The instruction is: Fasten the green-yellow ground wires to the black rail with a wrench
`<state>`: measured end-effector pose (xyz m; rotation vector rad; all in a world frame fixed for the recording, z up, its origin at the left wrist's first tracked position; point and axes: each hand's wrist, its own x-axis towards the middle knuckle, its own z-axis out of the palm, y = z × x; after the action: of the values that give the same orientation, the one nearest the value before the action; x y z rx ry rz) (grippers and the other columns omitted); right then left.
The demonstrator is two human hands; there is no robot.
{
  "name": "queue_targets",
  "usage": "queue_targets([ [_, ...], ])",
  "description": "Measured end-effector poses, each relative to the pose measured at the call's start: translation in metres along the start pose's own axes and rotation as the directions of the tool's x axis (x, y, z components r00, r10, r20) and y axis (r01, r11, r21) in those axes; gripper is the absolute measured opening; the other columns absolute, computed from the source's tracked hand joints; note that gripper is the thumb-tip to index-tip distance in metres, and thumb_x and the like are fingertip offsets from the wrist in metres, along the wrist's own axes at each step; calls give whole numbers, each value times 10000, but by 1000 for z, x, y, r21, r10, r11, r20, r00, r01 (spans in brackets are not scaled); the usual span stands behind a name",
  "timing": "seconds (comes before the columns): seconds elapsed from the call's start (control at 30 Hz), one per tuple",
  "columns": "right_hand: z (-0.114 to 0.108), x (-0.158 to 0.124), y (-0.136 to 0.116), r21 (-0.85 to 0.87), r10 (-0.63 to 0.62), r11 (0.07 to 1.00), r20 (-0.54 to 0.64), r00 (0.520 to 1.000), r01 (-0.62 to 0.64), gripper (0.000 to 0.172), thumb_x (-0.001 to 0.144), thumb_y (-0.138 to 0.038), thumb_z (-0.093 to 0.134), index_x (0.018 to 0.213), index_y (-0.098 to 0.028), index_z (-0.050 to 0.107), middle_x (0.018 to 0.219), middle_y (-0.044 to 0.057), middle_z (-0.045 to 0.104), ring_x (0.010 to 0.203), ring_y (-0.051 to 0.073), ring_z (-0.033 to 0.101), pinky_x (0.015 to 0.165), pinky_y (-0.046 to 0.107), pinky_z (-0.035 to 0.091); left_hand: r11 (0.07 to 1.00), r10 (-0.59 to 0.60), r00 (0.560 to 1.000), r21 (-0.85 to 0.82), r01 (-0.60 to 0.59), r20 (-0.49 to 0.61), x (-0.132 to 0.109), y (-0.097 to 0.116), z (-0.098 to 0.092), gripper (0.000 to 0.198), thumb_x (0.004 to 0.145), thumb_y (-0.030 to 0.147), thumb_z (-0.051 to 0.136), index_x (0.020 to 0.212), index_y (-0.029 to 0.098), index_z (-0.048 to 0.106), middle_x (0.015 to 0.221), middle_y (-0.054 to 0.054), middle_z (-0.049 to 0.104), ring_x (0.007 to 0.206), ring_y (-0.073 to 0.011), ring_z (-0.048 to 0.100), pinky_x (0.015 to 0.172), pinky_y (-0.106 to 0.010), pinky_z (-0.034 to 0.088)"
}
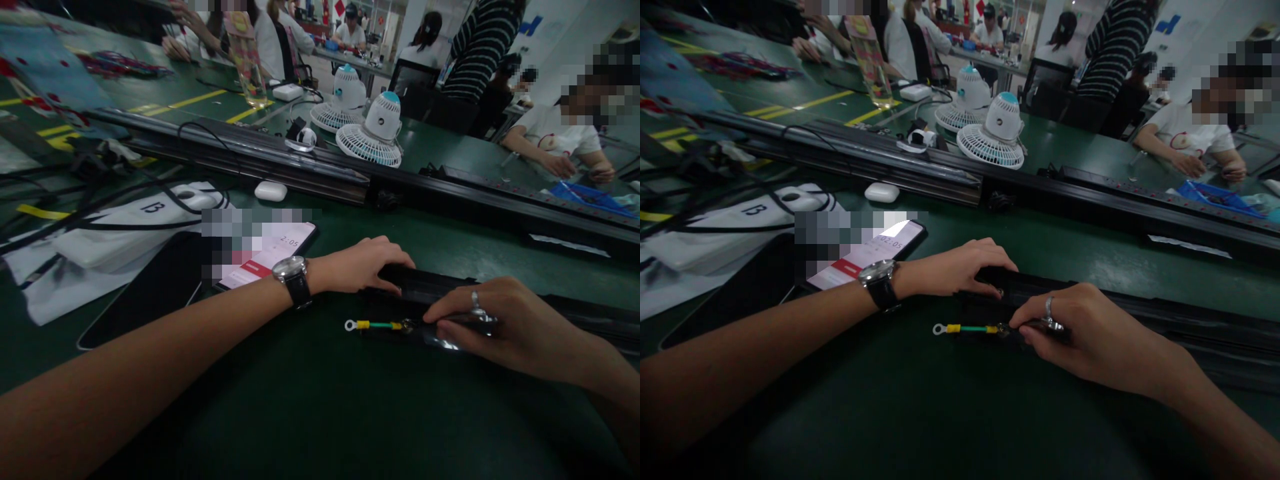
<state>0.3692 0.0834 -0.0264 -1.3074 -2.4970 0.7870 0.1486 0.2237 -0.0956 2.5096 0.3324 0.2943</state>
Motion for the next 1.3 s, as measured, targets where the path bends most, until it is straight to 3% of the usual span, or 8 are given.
queue_targets([
  [0.4,-3,2,9,36,-43,998,19,999,42,167,960,-212,626,1068,-244,750,899,-1,772,696,115,691,637,211,504,1000,6,1000,13,-6,-1,0,1,0,379,916,329,713,1277,248,631,1224,-49,647,1110,-238,532,955,-354,401],
  [0.97,-6,3,17,126,8,992,43,999,-13,200,935,-174,624,1074,-215,762,867,9,773,660,119,673,603,218,482,1000,6,1000,6,-7,14,1,5,-3,356,930,307,685,1276,241,631,1225,-52,644,1110,-235,523,953,-346,394],
  [1.17,-8,2,20,145,91,986,-35,995,-85,172,941,-247,639,1045,-230,775,790,-6,769,657,142,700,593,227,498,1000,-2,1000,1,2,19,0,5,-3,361,937,340,673,1282,242,625,1226,-50,643,1106,-231,526,955,-345,389],
  [1.3,-7,0,18,116,76,991,-49,996,-70,165,936,-238,638,1034,-225,770,735,-22,748,583,118,665,539,212,458,1000,-1,1000,7,1,14,0,3,-2,360,933,341,679,1276,245,628,1222,-47,642,1102,-230,528,956,-347,388],
])
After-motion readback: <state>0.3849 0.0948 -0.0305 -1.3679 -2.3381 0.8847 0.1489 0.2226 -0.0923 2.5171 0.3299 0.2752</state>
